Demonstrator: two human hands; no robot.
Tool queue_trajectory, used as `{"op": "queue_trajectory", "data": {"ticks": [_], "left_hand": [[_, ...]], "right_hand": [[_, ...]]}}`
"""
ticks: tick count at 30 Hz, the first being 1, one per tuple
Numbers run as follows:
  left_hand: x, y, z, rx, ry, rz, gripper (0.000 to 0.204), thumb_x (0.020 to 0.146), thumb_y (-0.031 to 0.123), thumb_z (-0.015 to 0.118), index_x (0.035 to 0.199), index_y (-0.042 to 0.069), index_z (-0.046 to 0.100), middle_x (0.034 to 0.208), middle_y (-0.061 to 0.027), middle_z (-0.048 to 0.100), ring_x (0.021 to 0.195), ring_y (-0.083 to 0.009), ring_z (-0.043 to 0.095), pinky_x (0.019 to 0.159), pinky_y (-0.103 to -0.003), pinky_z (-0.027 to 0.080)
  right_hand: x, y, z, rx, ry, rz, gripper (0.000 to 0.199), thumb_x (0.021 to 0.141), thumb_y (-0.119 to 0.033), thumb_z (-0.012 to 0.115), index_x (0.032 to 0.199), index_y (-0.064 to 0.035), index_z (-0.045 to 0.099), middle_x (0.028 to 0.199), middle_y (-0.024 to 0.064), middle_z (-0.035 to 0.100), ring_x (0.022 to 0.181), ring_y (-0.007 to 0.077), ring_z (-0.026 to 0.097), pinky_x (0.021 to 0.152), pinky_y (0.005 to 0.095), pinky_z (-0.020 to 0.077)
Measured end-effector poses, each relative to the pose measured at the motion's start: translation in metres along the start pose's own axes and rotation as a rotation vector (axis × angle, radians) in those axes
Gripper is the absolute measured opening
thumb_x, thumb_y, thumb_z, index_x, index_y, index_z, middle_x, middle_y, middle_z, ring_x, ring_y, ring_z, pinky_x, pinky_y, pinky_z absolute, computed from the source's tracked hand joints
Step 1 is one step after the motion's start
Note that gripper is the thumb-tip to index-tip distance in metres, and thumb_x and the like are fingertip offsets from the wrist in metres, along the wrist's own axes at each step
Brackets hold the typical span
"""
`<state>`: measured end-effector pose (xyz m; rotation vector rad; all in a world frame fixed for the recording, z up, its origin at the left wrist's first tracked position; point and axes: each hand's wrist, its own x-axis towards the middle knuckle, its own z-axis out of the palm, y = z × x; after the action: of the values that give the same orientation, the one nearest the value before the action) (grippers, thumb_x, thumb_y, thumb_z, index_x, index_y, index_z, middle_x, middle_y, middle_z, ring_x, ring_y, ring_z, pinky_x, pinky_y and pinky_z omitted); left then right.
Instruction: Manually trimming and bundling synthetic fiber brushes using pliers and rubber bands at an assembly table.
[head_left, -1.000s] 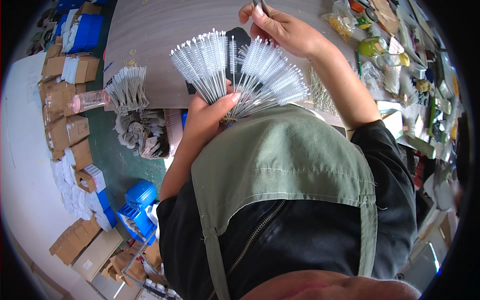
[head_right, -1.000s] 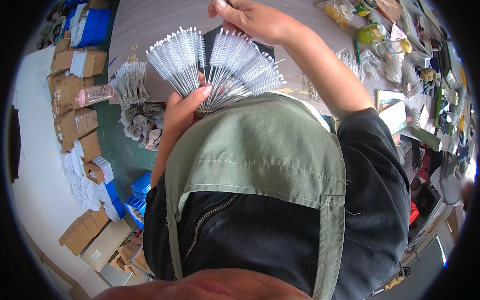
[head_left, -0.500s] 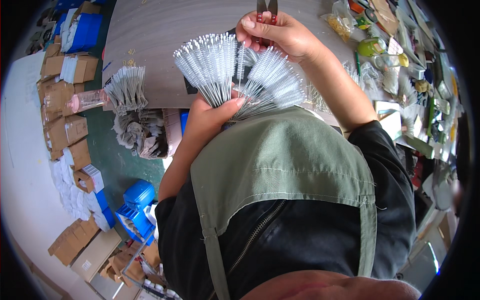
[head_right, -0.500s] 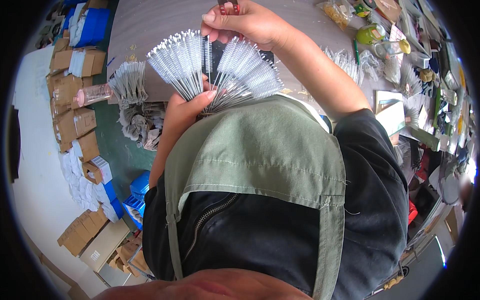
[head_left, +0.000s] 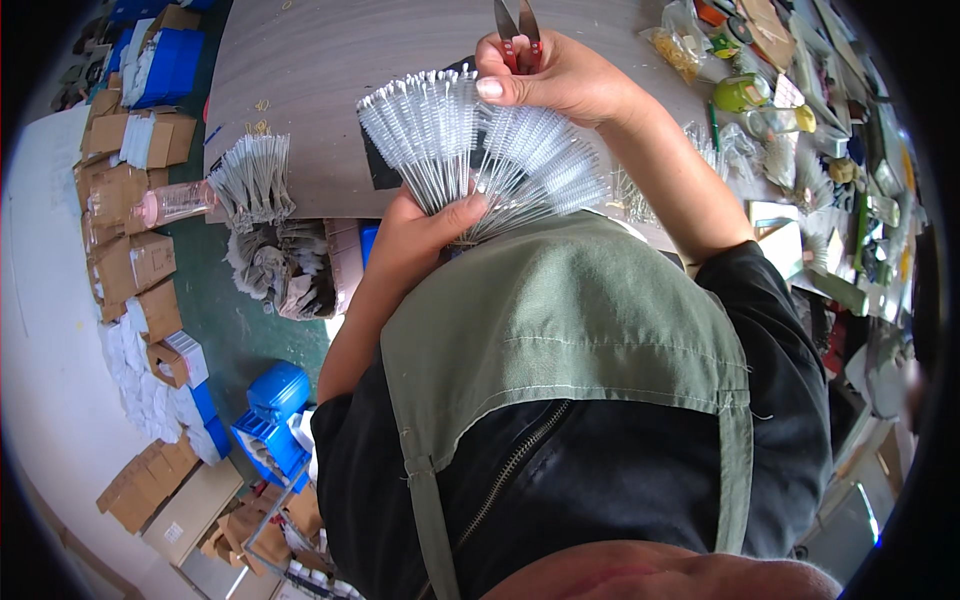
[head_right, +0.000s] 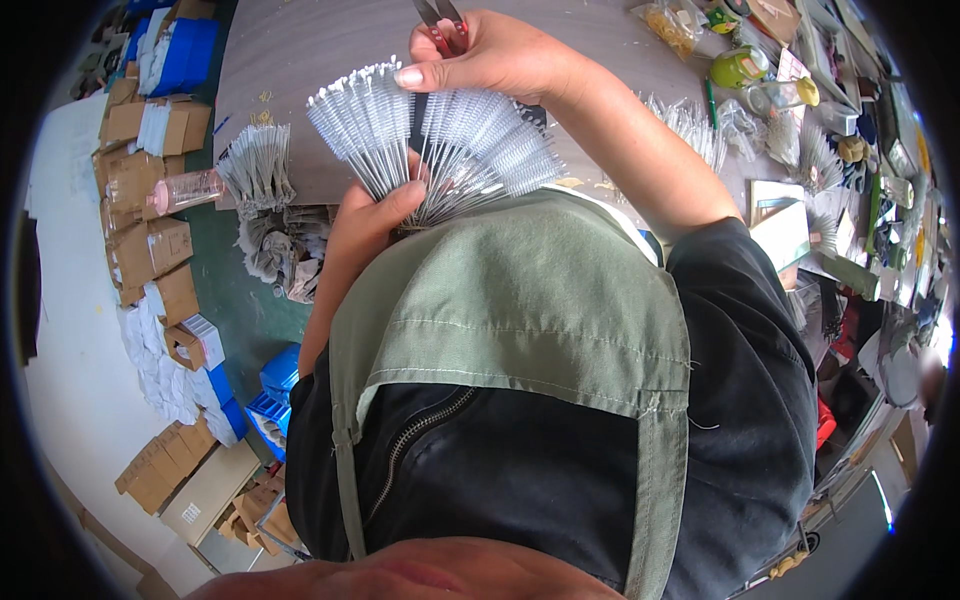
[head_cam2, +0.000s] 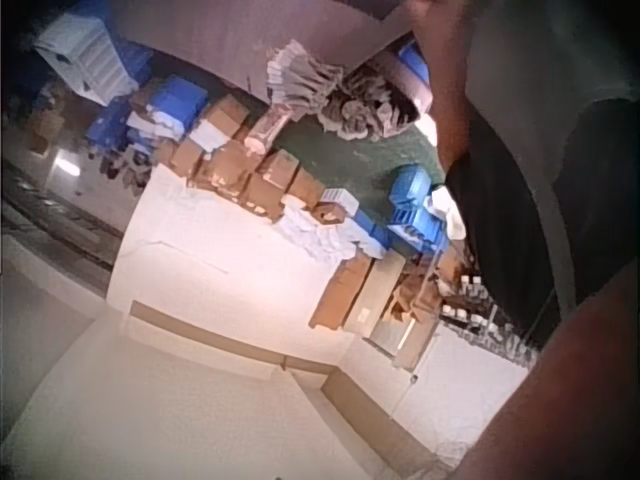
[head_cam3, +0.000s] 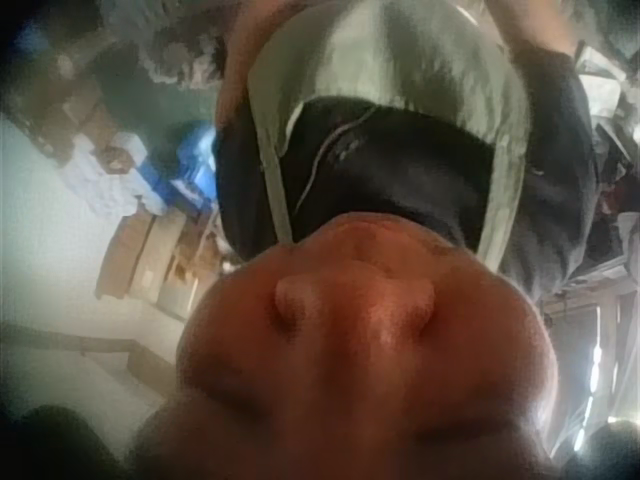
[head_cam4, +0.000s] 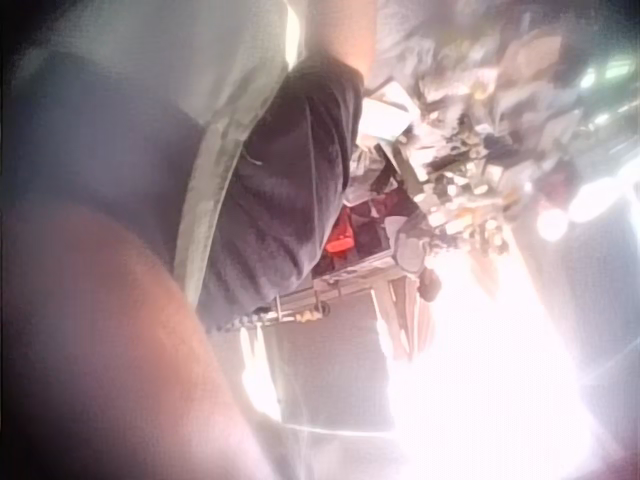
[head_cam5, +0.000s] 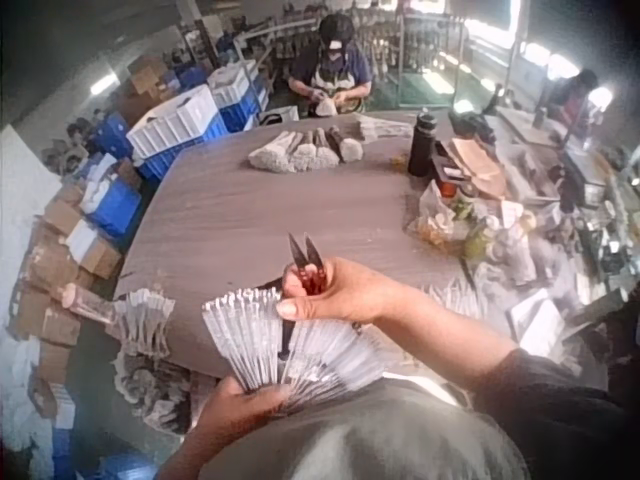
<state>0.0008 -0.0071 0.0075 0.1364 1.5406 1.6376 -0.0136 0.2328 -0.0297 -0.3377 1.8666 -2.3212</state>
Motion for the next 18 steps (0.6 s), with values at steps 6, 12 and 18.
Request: {"op": "queue_trajectory", "data": {"ticks": [6,12,18], "left_hand": [[-0.0012,0.0004,-0.0011,-0.243,0.031,-0.089,0.034,0.086,0.006,0.064,0.117,-0.003,0.053,0.105,-0.0100,0.063,0.094,-0.0180,0.063,0.085,-0.034,0.051],[-0.0026,0.0030,0.0005,-0.216,0.025,-0.097,0.033,0.086,0.004,0.063,0.117,-0.003,0.054,0.104,-0.0107,0.063,0.092,-0.0185,0.064,0.082,-0.033,0.053],[-0.0024,0.0052,0.0015,-0.196,0.033,-0.088,0.032,0.086,0.003,0.063,0.116,-0.004,0.054,0.105,-0.0117,0.063,0.092,-0.0196,0.064,0.083,-0.034,0.053]], "right_hand": [[-0.0048,-0.0029,0.0070,0.086,0.034,-0.083,0.023,0.084,-0.023,0.074,0.090,-0.0080,0.057,0.077,-0.0050,0.052,0.077,0.0043,0.050,0.072,0.0194,0.0397],[-0.0013,-0.0072,0.0071,0.069,0.027,-0.055,0.025,0.087,-0.024,0.069,0.100,-0.0072,0.056,0.077,-0.0014,0.056,0.077,0.0079,0.055,0.075,0.0205,0.0431],[-0.0045,-0.0059,0.0110,0.116,0.055,-0.059,0.022,0.088,-0.025,0.068,0.095,-0.0073,0.058,0.076,-0.0006,0.056,0.074,0.0099,0.056,0.073,0.0227,0.0448]]}}
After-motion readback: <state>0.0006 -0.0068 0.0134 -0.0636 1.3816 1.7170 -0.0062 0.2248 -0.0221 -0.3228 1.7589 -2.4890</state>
